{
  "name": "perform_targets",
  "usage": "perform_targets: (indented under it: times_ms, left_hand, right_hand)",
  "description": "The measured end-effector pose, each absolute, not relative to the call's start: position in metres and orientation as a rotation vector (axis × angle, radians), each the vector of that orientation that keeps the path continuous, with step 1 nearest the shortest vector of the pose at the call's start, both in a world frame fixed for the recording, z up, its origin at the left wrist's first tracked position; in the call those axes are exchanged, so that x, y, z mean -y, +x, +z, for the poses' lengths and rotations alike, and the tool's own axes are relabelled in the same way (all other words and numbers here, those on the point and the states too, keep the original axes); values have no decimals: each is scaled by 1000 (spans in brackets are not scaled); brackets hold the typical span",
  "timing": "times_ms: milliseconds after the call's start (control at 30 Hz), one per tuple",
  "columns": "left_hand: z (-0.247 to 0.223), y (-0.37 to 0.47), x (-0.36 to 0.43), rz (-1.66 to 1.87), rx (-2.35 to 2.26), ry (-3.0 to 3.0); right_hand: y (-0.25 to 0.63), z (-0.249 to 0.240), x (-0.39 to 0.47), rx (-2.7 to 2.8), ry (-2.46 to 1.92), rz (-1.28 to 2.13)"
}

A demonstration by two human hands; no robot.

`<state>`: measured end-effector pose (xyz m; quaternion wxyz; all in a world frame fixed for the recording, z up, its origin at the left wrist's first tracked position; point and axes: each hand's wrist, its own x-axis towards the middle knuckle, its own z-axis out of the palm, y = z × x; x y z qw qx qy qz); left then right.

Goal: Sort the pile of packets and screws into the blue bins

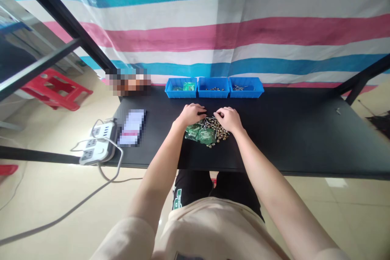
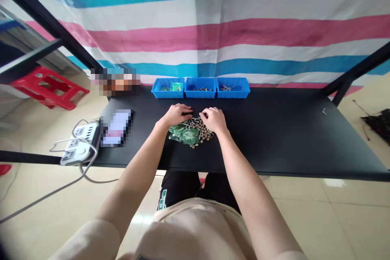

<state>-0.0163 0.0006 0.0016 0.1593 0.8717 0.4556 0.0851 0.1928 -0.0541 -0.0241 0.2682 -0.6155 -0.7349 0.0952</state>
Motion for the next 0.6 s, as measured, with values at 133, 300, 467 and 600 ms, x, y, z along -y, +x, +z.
perform_targets:
  times_ms: [133, 300, 467, 600]
  left_hand:
    - [1, -18, -4, 275, -1275, 2513]
    - [1, -19, -8, 275, -1243, 2511]
    - [2, -21, -10, 335, -1234, 2421]
    - [5, -22, -7, 371, -1264, 2334]
  right_hand:
    - [191, -25, 53, 1978, -1661, 253]
    - [190, -25, 52, 1963, -1674, 260]
    - [189, -23, 46, 1923, -1704, 336]
    - [192, -22, 38, 1883, -1772, 453]
